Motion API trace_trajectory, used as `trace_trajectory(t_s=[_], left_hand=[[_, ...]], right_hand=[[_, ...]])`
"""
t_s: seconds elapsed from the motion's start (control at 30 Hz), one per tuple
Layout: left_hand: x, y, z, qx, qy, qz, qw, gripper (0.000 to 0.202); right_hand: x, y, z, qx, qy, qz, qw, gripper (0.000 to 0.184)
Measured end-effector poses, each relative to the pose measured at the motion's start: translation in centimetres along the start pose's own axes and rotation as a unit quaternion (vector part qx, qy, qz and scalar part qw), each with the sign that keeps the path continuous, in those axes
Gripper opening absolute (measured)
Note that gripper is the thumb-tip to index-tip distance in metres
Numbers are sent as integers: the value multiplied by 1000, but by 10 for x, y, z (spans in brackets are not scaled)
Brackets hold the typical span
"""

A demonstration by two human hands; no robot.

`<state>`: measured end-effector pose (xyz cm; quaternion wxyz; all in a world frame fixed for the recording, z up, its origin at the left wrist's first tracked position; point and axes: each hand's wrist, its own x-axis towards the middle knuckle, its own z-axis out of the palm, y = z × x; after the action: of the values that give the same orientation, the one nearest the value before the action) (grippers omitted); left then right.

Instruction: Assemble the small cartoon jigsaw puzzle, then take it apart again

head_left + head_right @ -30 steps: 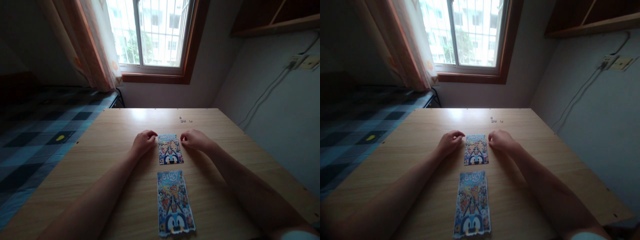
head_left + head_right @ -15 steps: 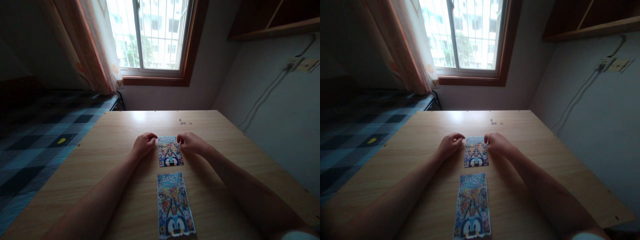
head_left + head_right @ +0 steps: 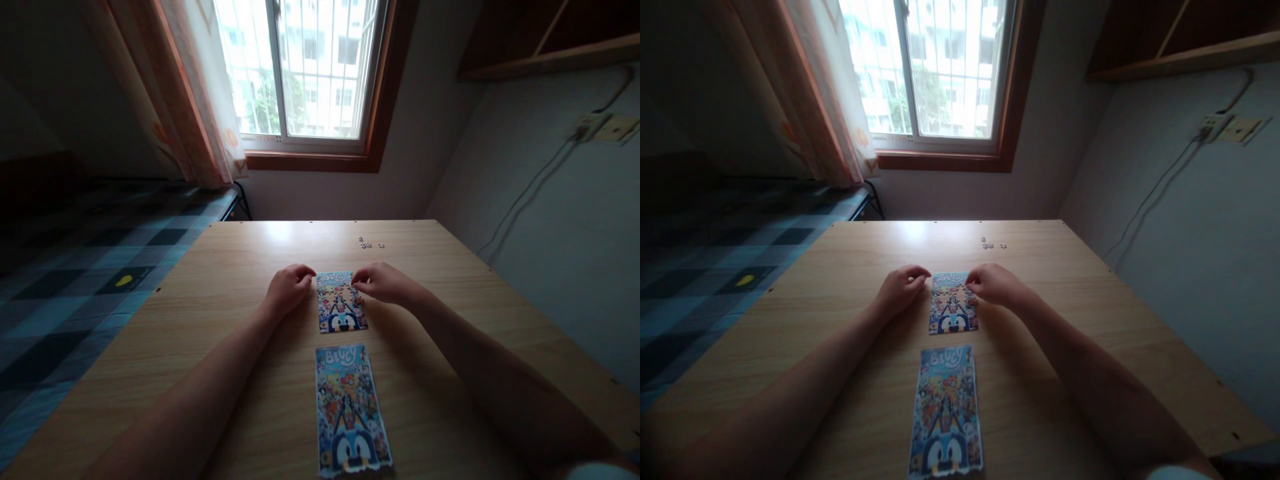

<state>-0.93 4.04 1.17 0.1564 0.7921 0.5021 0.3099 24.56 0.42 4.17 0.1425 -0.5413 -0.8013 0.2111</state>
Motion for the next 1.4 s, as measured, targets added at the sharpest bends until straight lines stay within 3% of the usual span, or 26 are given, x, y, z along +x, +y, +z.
trace_trajectory(t_s=[0.1,0.37,0.57,0.7,0.83,1.03,1.17,1.4], left_hand=[[0,-2,1,2,1,2,1000,22],[-1,-2,1,-2,1,3,1000,22],[-1,-3,1,-9,-8,31,999,20],[-3,-1,1,-5,-44,120,992,18],[-6,2,1,1,-102,194,976,33],[-8,3,2,63,-156,205,964,62],[-8,0,4,69,-167,203,962,65],[-6,-1,4,68,-172,211,960,65]], right_hand=[[0,8,-6,4,-8,19,1000,17],[-3,6,-9,126,-139,103,977,19],[-1,8,2,117,-120,84,982,18],[0,9,6,101,-98,74,987,18],[-1,6,7,117,-108,87,983,17],[-2,6,3,126,-133,97,978,17],[-3,6,3,114,-147,85,979,19],[-3,2,3,70,-118,78,988,17]])
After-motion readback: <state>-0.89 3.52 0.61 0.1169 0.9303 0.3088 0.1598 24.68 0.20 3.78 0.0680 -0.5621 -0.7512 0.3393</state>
